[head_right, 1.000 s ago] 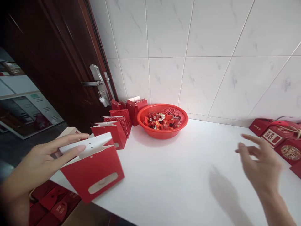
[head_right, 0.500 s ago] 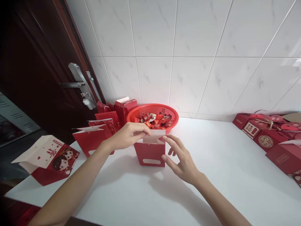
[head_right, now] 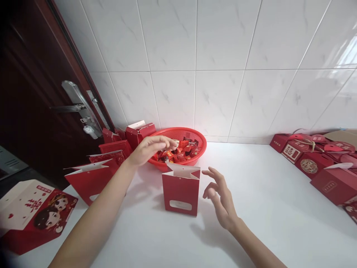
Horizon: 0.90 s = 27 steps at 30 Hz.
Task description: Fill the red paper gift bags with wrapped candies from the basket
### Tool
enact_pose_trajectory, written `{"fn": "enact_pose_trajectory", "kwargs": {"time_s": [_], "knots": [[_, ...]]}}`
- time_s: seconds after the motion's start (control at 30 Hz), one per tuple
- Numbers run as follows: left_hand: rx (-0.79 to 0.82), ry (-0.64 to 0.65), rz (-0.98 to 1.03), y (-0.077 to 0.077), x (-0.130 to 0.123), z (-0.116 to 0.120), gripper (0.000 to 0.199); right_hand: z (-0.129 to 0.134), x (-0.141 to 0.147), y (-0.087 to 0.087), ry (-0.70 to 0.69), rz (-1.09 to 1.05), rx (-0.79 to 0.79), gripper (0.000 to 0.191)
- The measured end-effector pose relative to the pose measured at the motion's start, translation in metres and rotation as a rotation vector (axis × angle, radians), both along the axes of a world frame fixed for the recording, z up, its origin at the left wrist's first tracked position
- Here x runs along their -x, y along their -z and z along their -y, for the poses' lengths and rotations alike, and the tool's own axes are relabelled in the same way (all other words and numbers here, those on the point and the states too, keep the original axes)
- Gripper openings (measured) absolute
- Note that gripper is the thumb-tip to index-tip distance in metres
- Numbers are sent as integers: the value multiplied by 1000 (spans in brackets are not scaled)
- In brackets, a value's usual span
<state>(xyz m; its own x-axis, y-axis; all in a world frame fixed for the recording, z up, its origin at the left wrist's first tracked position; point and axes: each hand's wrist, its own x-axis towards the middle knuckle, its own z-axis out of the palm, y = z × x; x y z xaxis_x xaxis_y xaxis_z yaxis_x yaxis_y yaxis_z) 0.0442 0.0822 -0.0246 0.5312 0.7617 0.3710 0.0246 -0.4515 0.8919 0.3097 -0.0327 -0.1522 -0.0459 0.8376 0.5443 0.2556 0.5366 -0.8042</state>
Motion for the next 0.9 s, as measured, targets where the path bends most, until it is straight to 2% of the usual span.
{"fn": "enact_pose_trajectory", "kwargs": {"time_s": [0.1, 0.2, 0.27, 0.4, 0.53, 0.6, 0.7, 0.8, 0.9], "knots": [[-24, -181, -127, 3, -1, -34, 29, -8, 1, 5, 90, -152, 217, 42], [-45, -202, -358, 15, -8, -64, 25, -14, 7, 14, 117, -248, 408, 46], [-67, -187, -466, 23, -16, -77, 22, -17, 10, 21, 88, -257, 487, 49], [-209, -188, -696, 30, -34, -89, 29, -21, 9, 27, 6, -165, 509, 52], [-324, -187, -1032, 33, -51, -97, 57, -21, 8, 26, -7, -111, 513, 53], [-334, -199, -1115, 35, -55, -102, 52, -20, 9, 24, -3, -92, 513, 53], [-290, -232, -1042, 40, -54, -111, 30, -20, 11, 23, 2, -75, 506, 53], [-182, -310, -855, 44, -48, -115, 46, -20, 11, 23, -7, -51, 509, 54], [-129, -365, -639, 45, -42, -118, 53, -20, 10, 24, -13, -39, 528, 53]]}}
